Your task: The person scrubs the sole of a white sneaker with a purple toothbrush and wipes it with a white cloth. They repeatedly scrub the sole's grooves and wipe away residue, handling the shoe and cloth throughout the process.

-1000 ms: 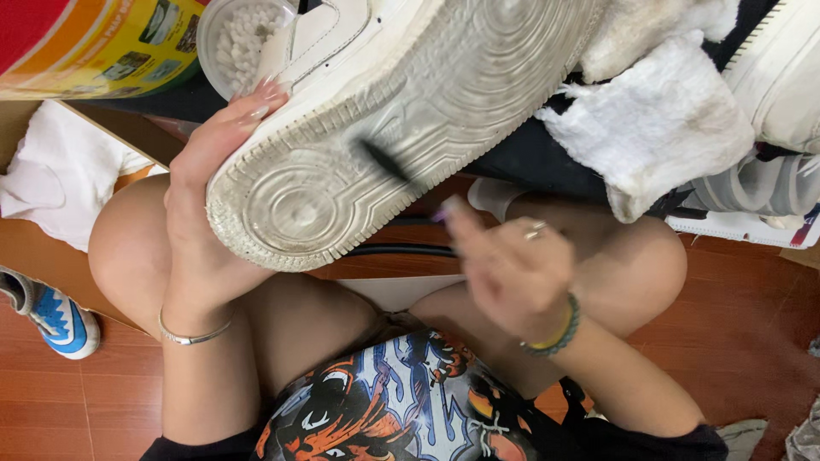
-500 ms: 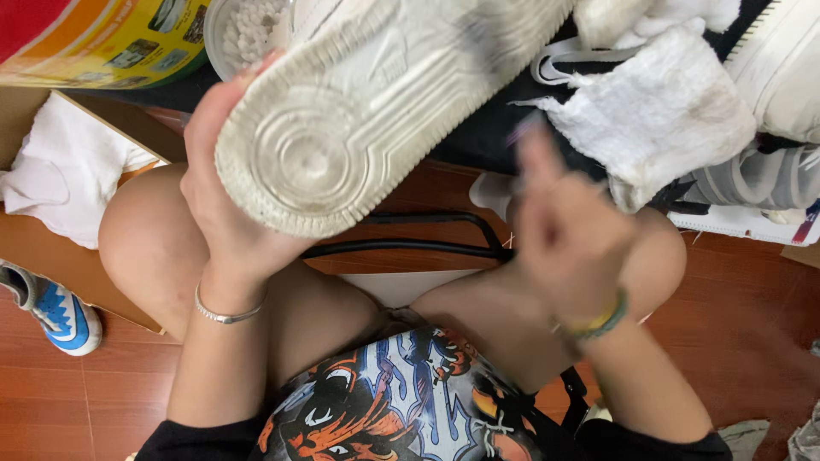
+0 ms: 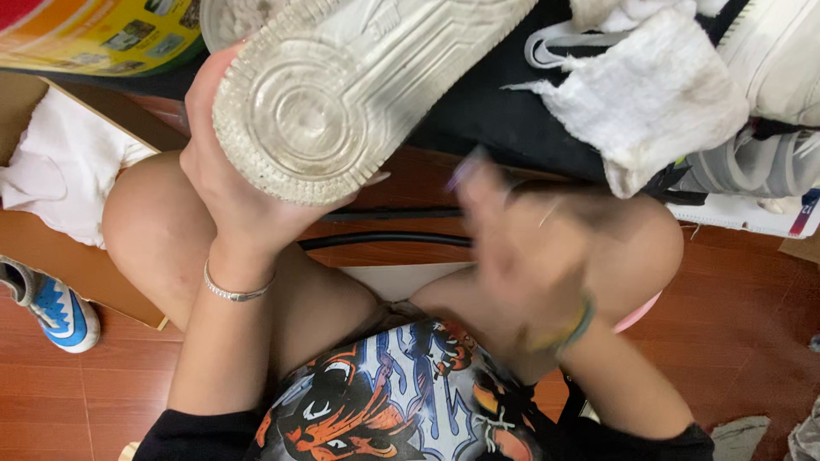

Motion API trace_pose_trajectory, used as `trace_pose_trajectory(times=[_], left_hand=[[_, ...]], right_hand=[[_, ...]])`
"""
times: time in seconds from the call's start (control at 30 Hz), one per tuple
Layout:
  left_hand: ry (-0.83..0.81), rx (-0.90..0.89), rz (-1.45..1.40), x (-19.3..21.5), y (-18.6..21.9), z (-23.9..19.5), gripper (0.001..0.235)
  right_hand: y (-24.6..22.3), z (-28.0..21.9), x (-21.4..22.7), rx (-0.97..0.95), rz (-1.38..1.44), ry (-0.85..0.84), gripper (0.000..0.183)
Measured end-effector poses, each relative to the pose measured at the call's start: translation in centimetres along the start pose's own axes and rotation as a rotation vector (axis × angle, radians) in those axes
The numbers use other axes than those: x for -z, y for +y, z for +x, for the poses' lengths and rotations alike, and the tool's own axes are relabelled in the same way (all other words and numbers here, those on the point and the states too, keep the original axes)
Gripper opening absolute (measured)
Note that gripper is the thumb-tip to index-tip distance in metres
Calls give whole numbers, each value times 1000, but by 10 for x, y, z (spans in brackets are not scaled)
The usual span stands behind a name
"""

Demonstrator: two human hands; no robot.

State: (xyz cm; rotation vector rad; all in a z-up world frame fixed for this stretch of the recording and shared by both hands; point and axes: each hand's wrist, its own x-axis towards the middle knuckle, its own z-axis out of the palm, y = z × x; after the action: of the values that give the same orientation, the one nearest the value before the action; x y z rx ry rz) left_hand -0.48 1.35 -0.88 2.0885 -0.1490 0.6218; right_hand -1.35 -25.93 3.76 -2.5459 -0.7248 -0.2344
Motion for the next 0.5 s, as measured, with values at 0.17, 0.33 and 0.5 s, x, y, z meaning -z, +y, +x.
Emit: trace_pose_trajectory(times=[0.17,0.33,0.5], left_hand=[[4,-23,29,-1,2,1,95],[14,-14,40,1,6,-1,95],[6,-21,42,2,3,0,96]], right_hand=[[-15,-5,2,143,-241,-6,35],[0,18,12,-63,-91,5,39],[-15,12,13,99,-215,-109,45]])
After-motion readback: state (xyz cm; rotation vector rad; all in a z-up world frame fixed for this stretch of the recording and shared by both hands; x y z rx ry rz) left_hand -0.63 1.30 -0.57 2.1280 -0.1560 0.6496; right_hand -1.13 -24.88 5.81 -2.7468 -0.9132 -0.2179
